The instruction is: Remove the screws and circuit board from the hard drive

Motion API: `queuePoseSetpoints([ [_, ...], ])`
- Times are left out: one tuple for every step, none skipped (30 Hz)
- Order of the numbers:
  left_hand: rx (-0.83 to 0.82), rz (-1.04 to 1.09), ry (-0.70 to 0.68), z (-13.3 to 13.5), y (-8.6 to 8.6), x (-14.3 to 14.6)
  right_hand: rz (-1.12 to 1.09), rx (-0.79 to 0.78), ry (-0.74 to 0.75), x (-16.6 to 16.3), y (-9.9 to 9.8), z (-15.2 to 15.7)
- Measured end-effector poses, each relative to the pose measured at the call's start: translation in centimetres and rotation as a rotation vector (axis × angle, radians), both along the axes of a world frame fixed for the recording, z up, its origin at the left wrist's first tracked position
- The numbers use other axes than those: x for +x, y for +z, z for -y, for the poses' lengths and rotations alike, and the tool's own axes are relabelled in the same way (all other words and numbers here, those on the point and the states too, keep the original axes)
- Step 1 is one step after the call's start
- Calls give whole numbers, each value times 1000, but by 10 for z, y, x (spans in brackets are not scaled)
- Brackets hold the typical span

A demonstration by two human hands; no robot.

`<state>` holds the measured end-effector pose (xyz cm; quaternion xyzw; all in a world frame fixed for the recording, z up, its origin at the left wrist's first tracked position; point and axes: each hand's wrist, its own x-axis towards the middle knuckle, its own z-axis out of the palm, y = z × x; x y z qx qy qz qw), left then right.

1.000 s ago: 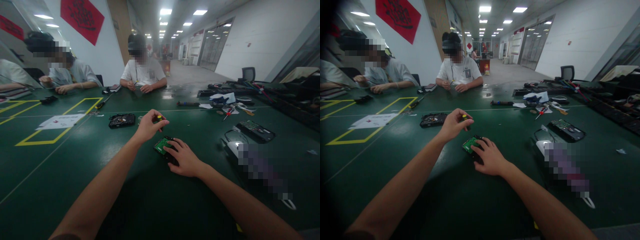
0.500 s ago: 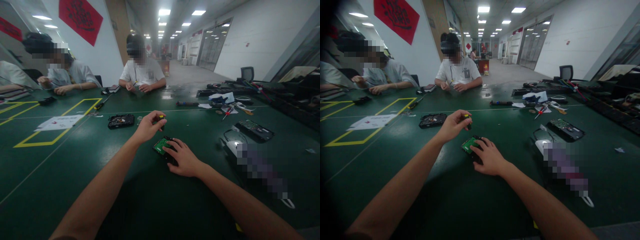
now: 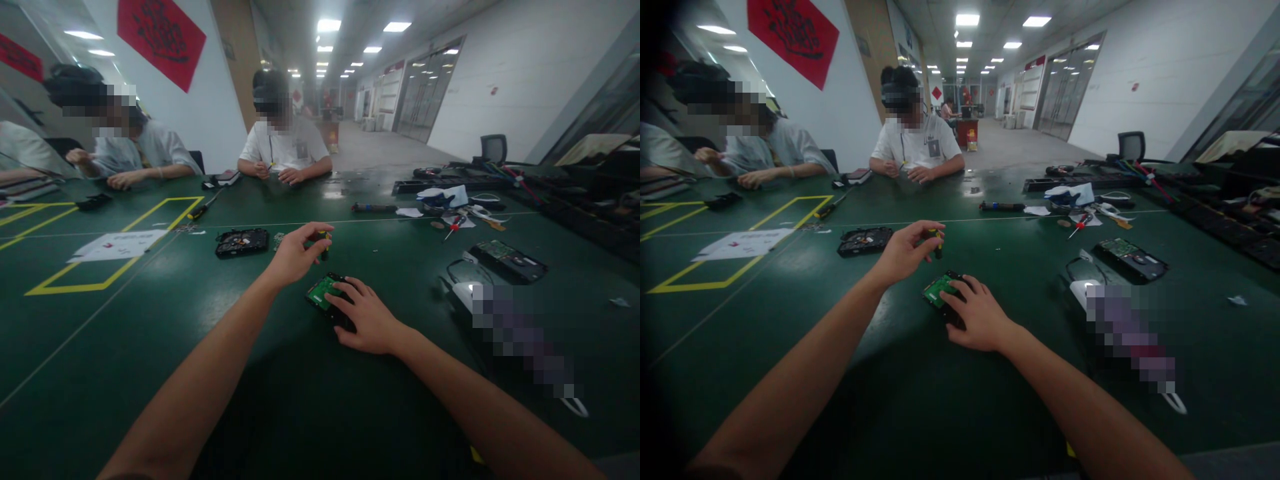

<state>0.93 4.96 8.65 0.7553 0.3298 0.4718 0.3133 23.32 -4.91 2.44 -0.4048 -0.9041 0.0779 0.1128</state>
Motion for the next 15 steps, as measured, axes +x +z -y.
queuePoseSetpoints([
  [9,-12,19,0,0,0,0,1,2,0,0,0],
  [18,-22,41,0,0,0,0,2,3,0,0,0],
  [29,-32,64,1,0,0,0,2,3,0,1,0],
  [41,-43,82,1,0,0,0,4,1,0,1,1],
  [52,-56,90,2,0,0,0,5,-1,0,1,1],
  [57,-69,87,3,0,0,0,7,-1,0,0,1],
  [58,-77,75,3,-1,0,-1,9,-1,0,0,1],
  [54,-80,55,3,-1,0,-1,11,0,0,0,1],
  [47,-77,34,3,-1,0,-2,12,1,0,0,1],
  [41,-70,22,3,-2,0,-4,12,2,0,0,1],
  [41,-65,21,2,-3,0,-5,12,3,0,-1,1],
  [48,-63,33,2,-3,0,-6,10,3,0,-1,1],
  [63,-65,52,1,-4,0,-7,9,0,0,-1,0],
  [84,-70,76,0,-4,0,-6,7,-2,0,-1,0],
  [107,-76,99,0,-4,0,-5,6,-3,0,-1,0],
])
